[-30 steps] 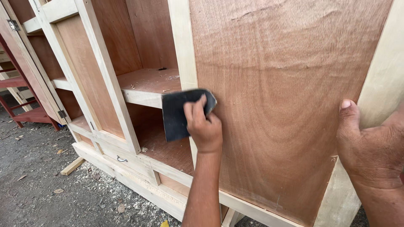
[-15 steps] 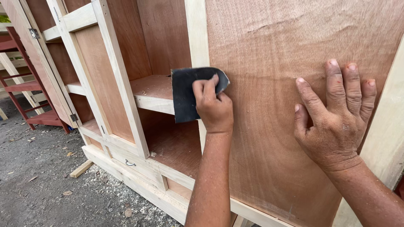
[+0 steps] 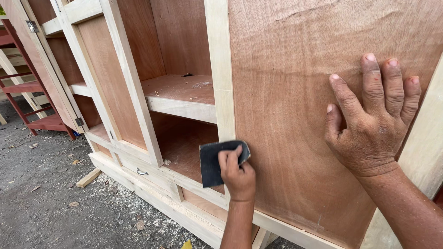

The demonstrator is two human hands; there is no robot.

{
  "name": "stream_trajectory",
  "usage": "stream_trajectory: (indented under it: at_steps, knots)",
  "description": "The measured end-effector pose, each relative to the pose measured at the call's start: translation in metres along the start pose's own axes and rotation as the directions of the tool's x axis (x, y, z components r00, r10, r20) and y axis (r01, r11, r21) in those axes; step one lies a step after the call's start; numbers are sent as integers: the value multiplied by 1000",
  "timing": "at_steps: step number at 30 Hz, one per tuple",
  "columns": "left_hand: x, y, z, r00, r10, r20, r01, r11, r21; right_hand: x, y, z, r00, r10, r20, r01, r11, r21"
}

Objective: The person sands the surfaces and edges of a wooden cabinet with a piece of sandpaper, working over the interior shelves, frame rails, and side panels. They steady the cabinet with one hand while rubbing the sandpaper along the wood, moving around the piece to cover different panels and edges.

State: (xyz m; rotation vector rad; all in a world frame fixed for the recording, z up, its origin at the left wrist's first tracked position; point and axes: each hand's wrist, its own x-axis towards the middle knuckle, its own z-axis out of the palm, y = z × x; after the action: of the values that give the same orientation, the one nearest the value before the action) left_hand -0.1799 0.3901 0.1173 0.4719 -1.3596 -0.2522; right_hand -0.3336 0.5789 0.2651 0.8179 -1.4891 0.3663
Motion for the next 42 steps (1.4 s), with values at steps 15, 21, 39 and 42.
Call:
stream_trajectory:
  at_steps: [15,21,39,42]
  knots:
    - [-88,-31,-34,937,-320,143,312,947,73,11,-6,-17,958,195,208,-282,764,580]
    - [85,35,22,982,145,-124,-146,989,8,14,-8,-20,968,191,165,-251,798,547]
    - [182,87,35,984,172,-37,-170,984,44,13,-10,-18,1000,22,-12,-22,999,-31]
    - [217,72,62,969,231,-89,-229,973,36,13,-10,-17,1000,18,-6,-18,998,-66]
